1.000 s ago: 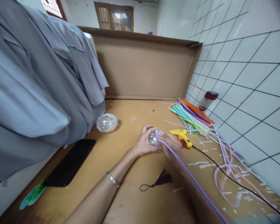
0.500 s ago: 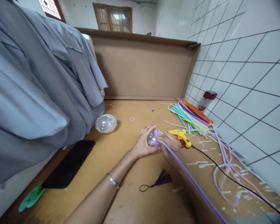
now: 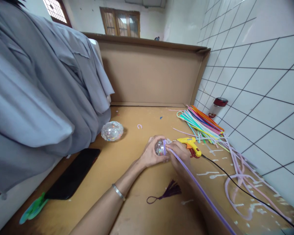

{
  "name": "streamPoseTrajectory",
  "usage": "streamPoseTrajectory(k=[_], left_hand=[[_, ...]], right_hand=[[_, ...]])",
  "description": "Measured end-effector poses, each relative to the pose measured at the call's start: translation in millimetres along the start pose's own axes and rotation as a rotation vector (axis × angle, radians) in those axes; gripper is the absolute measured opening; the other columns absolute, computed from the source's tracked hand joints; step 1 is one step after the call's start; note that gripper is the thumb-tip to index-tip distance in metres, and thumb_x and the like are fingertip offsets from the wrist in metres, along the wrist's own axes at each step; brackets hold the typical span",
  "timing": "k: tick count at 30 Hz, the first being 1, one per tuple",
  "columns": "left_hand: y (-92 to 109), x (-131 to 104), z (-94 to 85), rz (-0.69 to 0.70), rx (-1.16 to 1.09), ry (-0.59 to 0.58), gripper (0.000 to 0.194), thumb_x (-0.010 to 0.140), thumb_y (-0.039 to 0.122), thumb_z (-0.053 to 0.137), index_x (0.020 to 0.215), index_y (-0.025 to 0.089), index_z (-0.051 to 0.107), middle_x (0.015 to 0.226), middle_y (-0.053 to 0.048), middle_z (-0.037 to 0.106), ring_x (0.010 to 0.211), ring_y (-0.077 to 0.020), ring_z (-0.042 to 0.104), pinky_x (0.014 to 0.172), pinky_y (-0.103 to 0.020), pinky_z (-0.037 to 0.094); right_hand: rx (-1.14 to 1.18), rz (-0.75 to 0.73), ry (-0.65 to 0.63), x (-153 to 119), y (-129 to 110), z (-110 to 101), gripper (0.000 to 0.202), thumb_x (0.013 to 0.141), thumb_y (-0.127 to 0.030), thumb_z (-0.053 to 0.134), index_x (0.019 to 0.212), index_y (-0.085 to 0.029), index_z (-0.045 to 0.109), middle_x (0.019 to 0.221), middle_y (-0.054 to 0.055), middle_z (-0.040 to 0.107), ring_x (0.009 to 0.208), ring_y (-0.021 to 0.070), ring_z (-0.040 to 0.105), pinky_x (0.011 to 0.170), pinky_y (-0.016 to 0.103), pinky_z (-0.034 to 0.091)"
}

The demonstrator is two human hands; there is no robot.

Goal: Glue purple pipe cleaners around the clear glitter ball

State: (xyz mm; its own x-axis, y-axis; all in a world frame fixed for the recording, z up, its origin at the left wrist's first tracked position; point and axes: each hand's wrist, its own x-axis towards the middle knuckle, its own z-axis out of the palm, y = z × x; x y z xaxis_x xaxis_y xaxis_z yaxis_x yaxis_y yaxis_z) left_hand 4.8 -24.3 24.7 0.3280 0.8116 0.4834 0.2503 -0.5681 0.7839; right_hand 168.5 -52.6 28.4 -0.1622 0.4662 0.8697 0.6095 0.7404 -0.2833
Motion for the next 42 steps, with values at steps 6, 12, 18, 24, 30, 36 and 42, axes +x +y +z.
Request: streamPoseTrajectory(k=[6, 12, 18, 24, 30, 36, 42], left_hand=[[-2, 1, 1.0, 0.014, -0.027, 0.004, 0.071, 0.054, 0.031, 0.089, 0.117, 0.025, 0.057, 0.124, -0.008, 0.060, 0.119, -0.0285, 0.056, 0.106, -0.046, 0.043], [-2, 2, 0.1, 0.032, -0.031, -0.003, 0.068, 0.054, 0.029, 0.089, 0.115, 0.025, 0.058, 0.124, -0.008, 0.061, 0.121, -0.0289, 0.055, 0.107, -0.047, 0.042], [-2, 3, -0.8, 0.054, -0.035, -0.016, 0.065, 0.056, 0.031, 0.088, 0.114, 0.024, 0.060, 0.126, -0.009, 0.061, 0.123, -0.0293, 0.054, 0.108, -0.047, 0.041], [-3, 3, 0.2, 0.078, -0.023, -0.012, 0.060, 0.057, 0.032, 0.088, 0.110, 0.024, 0.063, 0.125, -0.009, 0.061, 0.121, -0.0281, 0.055, 0.107, -0.046, 0.041], [-10, 2, -0.3, 0.153, 0.031, -0.017, 0.061, 0.060, 0.036, 0.088, 0.114, 0.022, 0.062, 0.128, -0.011, 0.060, 0.122, -0.0282, 0.054, 0.106, -0.047, 0.042], [-22, 2, -2.3, 0.218, 0.119, -0.074, 0.088, 0.049, 0.056, 0.089, 0.124, 0.024, 0.056, 0.135, -0.014, 0.055, 0.126, -0.0331, 0.051, 0.107, -0.051, 0.042], [-22, 1, -1.5, 0.305, 0.177, -0.092, 0.093, 0.049, 0.049, 0.091, 0.128, 0.024, 0.050, 0.137, -0.015, 0.052, 0.127, -0.0331, 0.050, 0.107, -0.051, 0.042]], right_hand=[[0.003, 0.006, -0.003, 1, -2, -1, 0.021, 0.092, -0.015, 0.053, 0.098, -0.023, 0.071, 0.082, 0.005, 0.065, 0.073, 0.0165, 0.063, 0.065, 0.029, 0.050], [-0.033, -0.011, -0.004, 1, -1, -1, 0.020, 0.093, -0.016, 0.052, 0.097, -0.022, 0.071, 0.081, 0.005, 0.065, 0.074, 0.0166, 0.062, 0.065, 0.029, 0.050], [-0.025, -0.040, 0.002, 2, 0, -1, 0.022, 0.091, -0.013, 0.053, 0.100, -0.023, 0.071, 0.082, 0.005, 0.065, 0.075, 0.0172, 0.061, 0.066, 0.029, 0.050], [0.002, -0.042, 0.015, 1, 2, 0, 0.019, 0.090, -0.013, 0.055, 0.097, -0.021, 0.070, 0.081, 0.005, 0.063, 0.073, 0.0162, 0.060, 0.064, 0.028, 0.049], [0.008, 0.000, -0.021, -2, 4, 1, 0.018, 0.091, -0.014, 0.054, 0.095, -0.020, 0.070, 0.082, 0.006, 0.064, 0.074, 0.0165, 0.061, 0.065, 0.028, 0.049], [-0.013, 0.028, -0.051, -3, 3, 0, 0.020, 0.093, -0.017, 0.051, 0.099, -0.021, 0.070, 0.085, 0.006, 0.066, 0.078, 0.0176, 0.063, 0.070, 0.031, 0.051], [0.035, 0.078, -0.046, -2, 0, -1, 0.019, 0.092, -0.017, 0.053, 0.100, -0.022, 0.070, 0.088, 0.006, 0.067, 0.081, 0.0184, 0.065, 0.074, 0.033, 0.053]])
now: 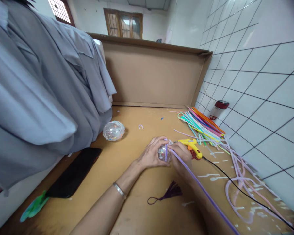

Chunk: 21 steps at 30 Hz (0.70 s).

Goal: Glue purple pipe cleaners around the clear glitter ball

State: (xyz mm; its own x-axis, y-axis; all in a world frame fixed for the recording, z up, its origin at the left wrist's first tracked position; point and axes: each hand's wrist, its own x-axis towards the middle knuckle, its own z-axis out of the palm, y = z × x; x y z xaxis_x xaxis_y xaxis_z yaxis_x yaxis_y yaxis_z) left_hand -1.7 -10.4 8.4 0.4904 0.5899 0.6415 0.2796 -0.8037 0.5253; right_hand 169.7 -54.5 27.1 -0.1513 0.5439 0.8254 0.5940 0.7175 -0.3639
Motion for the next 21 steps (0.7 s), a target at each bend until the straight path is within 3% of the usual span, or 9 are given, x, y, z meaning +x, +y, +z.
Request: streamPoseTrajectory(k=[3, 7, 12, 16, 21], left_hand=[[3, 0, 3.2, -0.043, -0.018, 0.056, 0.084, 0.053, 0.039, 0.089, 0.127, 0.024, 0.051, 0.135, -0.013, 0.054, 0.127, -0.0320, 0.051, 0.107, -0.050, 0.042], [6, 2, 5.9, -0.232, -0.164, 0.180, 0.079, 0.050, 0.028, 0.088, 0.121, 0.022, 0.054, 0.130, -0.012, 0.057, 0.124, -0.0311, 0.054, 0.107, -0.047, 0.043], [9, 6, 3.4, -0.487, -0.406, 0.200, 0.080, 0.048, 0.025, 0.088, 0.120, 0.020, 0.052, 0.122, -0.010, 0.062, 0.113, -0.0288, 0.061, 0.101, -0.044, 0.047], [11, 9, 0.9, -0.558, -0.425, 0.207, 0.080, 0.046, 0.023, 0.089, 0.117, 0.021, 0.054, 0.118, -0.008, 0.064, 0.109, -0.0276, 0.062, 0.098, -0.041, 0.049], [7, 9, 0.2, -0.524, -0.393, 0.207, 0.078, 0.048, 0.027, 0.088, 0.118, 0.021, 0.055, 0.117, -0.006, 0.065, 0.109, -0.0254, 0.062, 0.099, -0.040, 0.048]], right_hand=[[0.027, 0.058, -0.003, -1, 1, 0, 0.019, 0.091, -0.022, 0.055, 0.100, -0.023, 0.071, 0.089, 0.006, 0.068, 0.083, 0.0194, 0.066, 0.076, 0.034, 0.054], [0.170, 0.242, -0.030, 5, 6, 1, 0.024, 0.087, -0.029, 0.058, 0.106, -0.023, 0.071, 0.093, 0.006, 0.069, 0.085, 0.0205, 0.066, 0.078, 0.035, 0.055], [0.310, 0.500, 0.096, 37, 20, 7, 0.027, 0.080, -0.036, 0.060, 0.098, -0.020, 0.071, 0.094, 0.008, 0.069, 0.086, 0.0217, 0.067, 0.078, 0.037, 0.056], [0.275, 0.480, 0.084, 55, 27, 15, 0.027, 0.078, -0.037, 0.060, 0.094, -0.019, 0.072, 0.091, 0.007, 0.069, 0.085, 0.0205, 0.065, 0.077, 0.035, 0.054], [0.275, 0.500, 0.105, 39, 26, 24, 0.025, 0.077, -0.038, 0.062, 0.090, -0.019, 0.072, 0.083, 0.006, 0.068, 0.075, 0.0190, 0.065, 0.070, 0.033, 0.054]])
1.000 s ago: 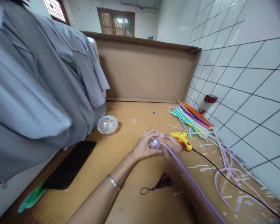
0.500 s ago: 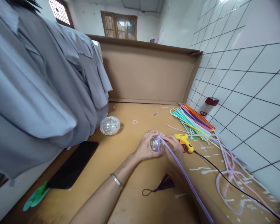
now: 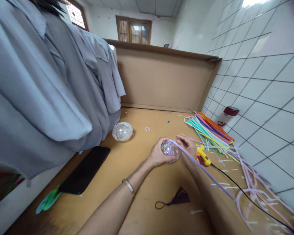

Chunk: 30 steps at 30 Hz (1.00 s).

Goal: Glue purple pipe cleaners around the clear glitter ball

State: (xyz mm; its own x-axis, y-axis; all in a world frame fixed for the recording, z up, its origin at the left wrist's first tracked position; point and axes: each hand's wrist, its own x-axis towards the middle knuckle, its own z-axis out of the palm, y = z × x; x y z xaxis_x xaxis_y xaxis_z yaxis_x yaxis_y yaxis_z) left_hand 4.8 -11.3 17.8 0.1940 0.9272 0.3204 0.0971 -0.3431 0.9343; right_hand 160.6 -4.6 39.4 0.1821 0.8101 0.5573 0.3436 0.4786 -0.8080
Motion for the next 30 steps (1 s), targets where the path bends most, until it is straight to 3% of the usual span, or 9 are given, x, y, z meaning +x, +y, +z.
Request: streamPoseTrajectory(k=[3, 9, 15, 22, 30], left_hand=[[-2, 1, -0.1, 0.018, 0.020, 0.002, 0.079, 0.049, 0.026, 0.088, 0.120, 0.021, 0.055, 0.119, -0.007, 0.064, 0.110, -0.0252, 0.061, 0.100, -0.040, 0.047], [-1, 0, 1.0, 0.049, 0.075, -0.015, 0.078, 0.050, 0.029, 0.088, 0.120, 0.021, 0.055, 0.118, -0.008, 0.064, 0.109, -0.0257, 0.062, 0.099, -0.040, 0.048], [0, -1, 3.7, 0.118, 0.138, -0.021, 0.077, 0.050, 0.027, 0.088, 0.120, 0.021, 0.055, 0.122, -0.008, 0.062, 0.113, -0.0264, 0.061, 0.103, -0.041, 0.046], [2, -1, 5.4, 0.149, 0.139, -0.027, 0.075, 0.050, 0.025, 0.087, 0.118, 0.023, 0.056, 0.121, -0.007, 0.062, 0.113, -0.0271, 0.060, 0.103, -0.041, 0.047], [2, -1, 4.5, 0.149, 0.116, -0.028, 0.073, 0.050, 0.025, 0.086, 0.117, 0.021, 0.056, 0.120, -0.008, 0.062, 0.113, -0.0272, 0.060, 0.103, -0.041, 0.046]], right_hand=[[-0.055, -0.023, -0.071, -11, -3, -5, 0.023, 0.078, -0.036, 0.063, 0.093, -0.021, 0.073, 0.087, 0.006, 0.070, 0.082, 0.0205, 0.066, 0.074, 0.034, 0.055], [-0.216, -0.250, -0.195, -16, -16, -16, 0.022, 0.090, -0.032, 0.055, 0.101, -0.024, 0.072, 0.093, 0.005, 0.069, 0.089, 0.0195, 0.065, 0.081, 0.033, 0.053], [-0.364, -0.398, -0.174, -18, -18, -19, 0.028, 0.095, -0.028, 0.047, 0.099, -0.023, 0.074, 0.087, 0.007, 0.067, 0.084, 0.0199, 0.061, 0.076, 0.034, 0.049], [-0.530, -0.475, -0.190, -18, -21, -20, 0.027, 0.094, -0.028, 0.048, 0.096, -0.025, 0.074, 0.085, 0.006, 0.068, 0.081, 0.0217, 0.059, 0.074, 0.036, 0.044], [-0.482, -0.441, -0.205, -20, -16, -18, 0.026, 0.094, -0.027, 0.047, 0.097, -0.024, 0.073, 0.090, 0.008, 0.068, 0.085, 0.0249, 0.060, 0.078, 0.038, 0.044]])
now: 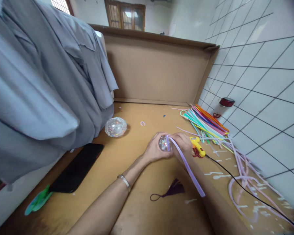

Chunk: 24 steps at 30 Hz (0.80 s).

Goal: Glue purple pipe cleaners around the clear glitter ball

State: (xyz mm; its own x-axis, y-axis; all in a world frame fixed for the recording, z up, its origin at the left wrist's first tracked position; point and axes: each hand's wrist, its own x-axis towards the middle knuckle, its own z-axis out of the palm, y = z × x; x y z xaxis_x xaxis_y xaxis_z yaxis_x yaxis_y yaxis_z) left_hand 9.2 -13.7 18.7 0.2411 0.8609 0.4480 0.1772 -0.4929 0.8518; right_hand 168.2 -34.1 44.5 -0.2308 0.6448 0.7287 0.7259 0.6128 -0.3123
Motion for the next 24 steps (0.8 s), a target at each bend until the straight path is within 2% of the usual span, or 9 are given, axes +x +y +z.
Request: streamPoseTrajectory(k=[3, 5, 8, 11, 13, 16, 21, 24], left_hand=[[-2, 0, 0.0, -0.068, -0.043, 0.025, 0.075, 0.050, 0.027, 0.086, 0.118, 0.020, 0.054, 0.118, -0.008, 0.063, 0.111, -0.0269, 0.061, 0.102, -0.041, 0.046], [-5, 0, 0.1, -0.122, -0.088, 0.045, 0.075, 0.051, 0.028, 0.086, 0.118, 0.019, 0.053, 0.116, -0.008, 0.064, 0.109, -0.0261, 0.062, 0.100, -0.041, 0.048], [-10, 2, -0.5, -0.169, -0.140, 0.080, 0.076, 0.050, 0.030, 0.086, 0.118, 0.018, 0.053, 0.113, -0.007, 0.065, 0.106, -0.0251, 0.062, 0.097, -0.039, 0.049], [-14, 4, -2.1, -0.191, -0.192, 0.107, 0.077, 0.049, 0.032, 0.086, 0.118, 0.018, 0.052, 0.112, -0.006, 0.065, 0.106, -0.0254, 0.063, 0.096, -0.039, 0.050], [-15, 5, -3.2, -0.203, -0.226, 0.121, 0.077, 0.050, 0.034, 0.086, 0.117, 0.018, 0.052, 0.112, -0.007, 0.065, 0.106, -0.0259, 0.063, 0.096, -0.040, 0.050], [-14, 5, -4.6, -0.221, -0.240, 0.124, 0.077, 0.051, 0.034, 0.087, 0.117, 0.019, 0.052, 0.111, -0.006, 0.066, 0.105, -0.0254, 0.063, 0.096, -0.039, 0.050], [-11, 3, -5.6, -0.229, -0.196, 0.122, 0.075, 0.052, 0.029, 0.087, 0.118, 0.020, 0.052, 0.110, -0.005, 0.066, 0.104, -0.0239, 0.063, 0.095, -0.037, 0.050], [-11, 3, -5.5, -0.228, -0.203, 0.111, 0.074, 0.052, 0.029, 0.086, 0.117, 0.019, 0.052, 0.109, -0.005, 0.066, 0.103, -0.0235, 0.063, 0.095, -0.037, 0.050]], right_hand=[[-0.031, 0.037, -0.008, 0, 11, 3, 0.027, 0.095, -0.028, 0.043, 0.100, -0.021, 0.069, 0.094, 0.008, 0.068, 0.089, 0.0237, 0.060, 0.082, 0.038, 0.046], [-0.113, 0.112, 0.015, 0, 22, 2, 0.028, 0.095, -0.031, 0.043, 0.103, -0.020, 0.067, 0.097, 0.010, 0.067, 0.094, 0.0240, 0.060, 0.084, 0.038, 0.046], [-0.419, 0.316, -0.001, 0, 36, -6, 0.031, 0.092, -0.036, 0.048, 0.107, -0.015, 0.065, 0.100, 0.015, 0.066, 0.098, 0.0286, 0.060, 0.085, 0.041, 0.045], [-0.764, 0.538, -0.167, -2, 46, -19, 0.042, 0.089, -0.045, 0.054, 0.104, -0.007, 0.066, 0.101, 0.024, 0.065, 0.097, 0.0356, 0.061, 0.081, 0.045, 0.046], [-0.857, 0.641, -0.289, -5, 51, -26, 0.051, 0.088, -0.049, 0.056, 0.105, -0.002, 0.066, 0.102, 0.027, 0.065, 0.095, 0.0381, 0.064, 0.076, 0.045, 0.047], [-0.858, 0.751, -0.371, -10, 57, -31, 0.057, 0.087, -0.052, 0.056, 0.107, 0.001, 0.065, 0.101, 0.027, 0.066, 0.094, 0.0380, 0.067, 0.072, 0.042, 0.049], [-0.764, 0.873, -0.454, -10, 65, -33, 0.056, 0.087, -0.053, 0.054, 0.107, -0.002, 0.068, 0.105, 0.026, 0.068, 0.096, 0.0351, 0.069, 0.072, 0.039, 0.049], [-0.694, 0.918, -0.446, -10, 66, -36, 0.049, 0.085, -0.049, 0.055, 0.106, -0.006, 0.068, 0.105, 0.023, 0.069, 0.098, 0.0347, 0.068, 0.072, 0.037, 0.049]])
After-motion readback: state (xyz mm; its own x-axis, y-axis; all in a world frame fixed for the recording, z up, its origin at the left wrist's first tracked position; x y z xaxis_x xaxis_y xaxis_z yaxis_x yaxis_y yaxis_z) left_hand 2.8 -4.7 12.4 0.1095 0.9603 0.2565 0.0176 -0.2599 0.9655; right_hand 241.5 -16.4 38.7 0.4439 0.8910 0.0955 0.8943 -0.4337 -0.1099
